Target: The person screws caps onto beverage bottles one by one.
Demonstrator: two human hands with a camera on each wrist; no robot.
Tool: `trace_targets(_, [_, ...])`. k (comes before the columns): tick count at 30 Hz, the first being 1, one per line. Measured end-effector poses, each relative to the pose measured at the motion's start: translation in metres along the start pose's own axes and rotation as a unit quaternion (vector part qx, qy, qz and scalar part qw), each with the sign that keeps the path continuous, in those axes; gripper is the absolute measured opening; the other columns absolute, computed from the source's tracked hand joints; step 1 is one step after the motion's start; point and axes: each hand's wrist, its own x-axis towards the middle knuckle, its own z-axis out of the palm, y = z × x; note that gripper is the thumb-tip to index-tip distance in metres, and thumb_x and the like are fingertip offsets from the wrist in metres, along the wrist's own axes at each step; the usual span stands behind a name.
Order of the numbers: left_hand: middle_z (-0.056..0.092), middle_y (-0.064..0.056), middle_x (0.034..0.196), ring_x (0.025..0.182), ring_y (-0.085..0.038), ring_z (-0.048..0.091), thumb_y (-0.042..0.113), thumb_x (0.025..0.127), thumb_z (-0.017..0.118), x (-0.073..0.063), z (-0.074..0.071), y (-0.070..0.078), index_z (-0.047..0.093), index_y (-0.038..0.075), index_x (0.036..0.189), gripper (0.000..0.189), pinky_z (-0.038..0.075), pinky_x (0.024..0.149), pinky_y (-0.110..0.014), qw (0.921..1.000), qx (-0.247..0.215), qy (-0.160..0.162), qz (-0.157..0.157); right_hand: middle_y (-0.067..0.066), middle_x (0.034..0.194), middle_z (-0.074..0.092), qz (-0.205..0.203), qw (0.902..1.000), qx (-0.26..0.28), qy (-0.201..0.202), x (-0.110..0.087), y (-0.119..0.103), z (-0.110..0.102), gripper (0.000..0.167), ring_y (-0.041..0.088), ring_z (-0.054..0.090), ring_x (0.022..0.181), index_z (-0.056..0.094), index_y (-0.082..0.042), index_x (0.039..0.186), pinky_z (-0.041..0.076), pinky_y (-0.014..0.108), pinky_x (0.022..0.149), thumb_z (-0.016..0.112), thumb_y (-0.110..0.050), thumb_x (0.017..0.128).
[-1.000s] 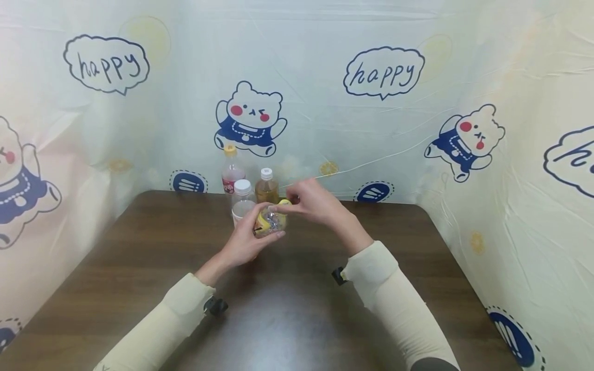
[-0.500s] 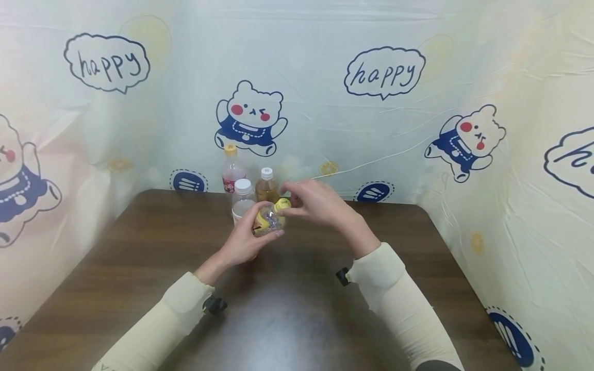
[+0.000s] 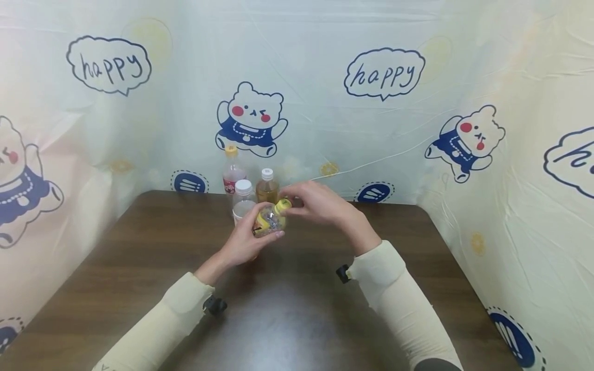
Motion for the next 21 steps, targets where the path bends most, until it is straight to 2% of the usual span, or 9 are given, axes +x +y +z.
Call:
trace_targets(5, [0.051, 0.003, 0.136, 0.123, -0.023, 0.053, 0.044, 0.087, 0.082, 0.0, 0.0, 0.001, 0.043, 0.028, 0.145, 0.071, 0.048, 0.106, -0.049, 1.0, 0.003, -0.002, -0.005, -0.008, 0.083, 0.065, 0.018, 0.9993, -0.02, 0.026, 0.002, 0.001, 0.003, 0.02, 0.015, 0.06, 0.074, 0.072, -0.019, 0.104, 0.054, 0.03, 0.066, 0.081, -0.03, 0.09])
trace_targets(8, [0.05, 0.003, 0.137, 0.123, -0.023, 0.053, 0.044, 0.087, 0.082, 0.0, 0.0, 0.001, 0.043, 0.028, 0.145, 0.071, 0.048, 0.106, -0.049, 1.0, 0.002, -0.002, -0.007, -0.007, 0.078, 0.063, 0.029, 0.9985, -0.033, 0.034, 0.003, 0.0, 0.004, 0.021, 0.014, 0.056, 0.071, 0.071, -0.018, 0.098, 0.051, 0.03, 0.064, 0.081, -0.035, 0.089])
trace_targets(14, [0.05, 0.002, 0.138, 0.124, -0.024, 0.053, 0.044, 0.087, 0.082, 0.0, 0.001, 0.002, 0.043, 0.026, 0.147, 0.074, 0.048, 0.105, -0.049, 1.0, 0.003, -0.001, -0.001, -0.005, 0.07, 0.059, 0.057, 0.996, -0.055, 0.039, 0.005, 0.0, 0.006, 0.029, 0.015, 0.054, 0.066, 0.068, -0.018, 0.087, 0.047, 0.031, 0.059, 0.077, -0.046, 0.091])
trace_targets(21, [0.05, 0.001, 0.139, 0.124, -0.022, 0.055, 0.042, 0.087, 0.081, -0.001, 0.002, 0.001, 0.041, 0.028, 0.148, 0.074, 0.05, 0.104, -0.048, 1.0, 0.003, -0.007, 0.006, -0.004, 0.057, 0.049, 0.075, 0.9842, -0.151, 0.053, 0.007, 0.003, 0.015, 0.047, 0.015, 0.049, 0.057, 0.062, -0.02, 0.068, 0.039, 0.03, 0.052, 0.063, -0.059, 0.096])
